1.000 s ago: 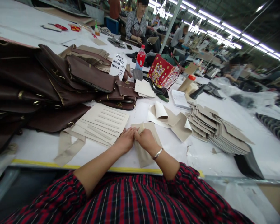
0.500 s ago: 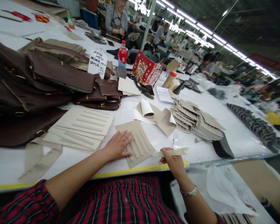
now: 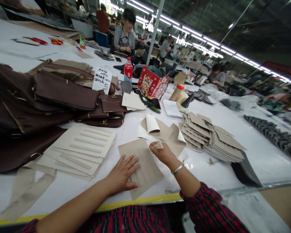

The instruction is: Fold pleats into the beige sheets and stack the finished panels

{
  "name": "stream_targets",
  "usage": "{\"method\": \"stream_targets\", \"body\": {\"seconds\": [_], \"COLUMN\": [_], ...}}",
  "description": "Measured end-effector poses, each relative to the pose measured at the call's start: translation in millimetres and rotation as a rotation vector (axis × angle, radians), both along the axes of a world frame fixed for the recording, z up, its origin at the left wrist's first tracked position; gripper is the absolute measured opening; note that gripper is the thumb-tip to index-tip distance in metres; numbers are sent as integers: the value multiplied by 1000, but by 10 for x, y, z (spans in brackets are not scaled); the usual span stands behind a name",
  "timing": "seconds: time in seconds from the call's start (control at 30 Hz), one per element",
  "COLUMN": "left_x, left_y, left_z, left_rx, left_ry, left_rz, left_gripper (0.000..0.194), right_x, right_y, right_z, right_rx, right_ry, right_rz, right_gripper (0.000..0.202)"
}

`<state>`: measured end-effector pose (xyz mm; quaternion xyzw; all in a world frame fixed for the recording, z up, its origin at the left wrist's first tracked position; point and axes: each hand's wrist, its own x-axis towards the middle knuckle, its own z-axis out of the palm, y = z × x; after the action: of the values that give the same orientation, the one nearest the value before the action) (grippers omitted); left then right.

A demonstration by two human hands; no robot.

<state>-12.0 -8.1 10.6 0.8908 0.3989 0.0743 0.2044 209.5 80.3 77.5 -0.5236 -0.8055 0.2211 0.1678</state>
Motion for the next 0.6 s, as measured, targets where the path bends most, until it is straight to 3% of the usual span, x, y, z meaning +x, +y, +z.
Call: {"method": "stream_targets", "body": {"seconds": [0.17,0.4,0.47,0.6], "left_x": [0,76,191,327], "left_y": [18,-5,-59,-97], "left_z": [29,-11,-2,96], "left_rx": [-33,-2,42,116], "left_ry": [-22,-9,11,51], "left_rz": [5,39,113,252], "left_gripper": [73,79,78,63], "right_x": [-156,125,251,564], "right_y": [231,-110,-256,-638], "right_z": [-47,1,15,48], "right_rx": [-85,-321,-387,-359], "right_ry": [86,127,186,386], "right_rz": [-3,-33,-159,-577], "right_gripper": [21,22,22,27]}}
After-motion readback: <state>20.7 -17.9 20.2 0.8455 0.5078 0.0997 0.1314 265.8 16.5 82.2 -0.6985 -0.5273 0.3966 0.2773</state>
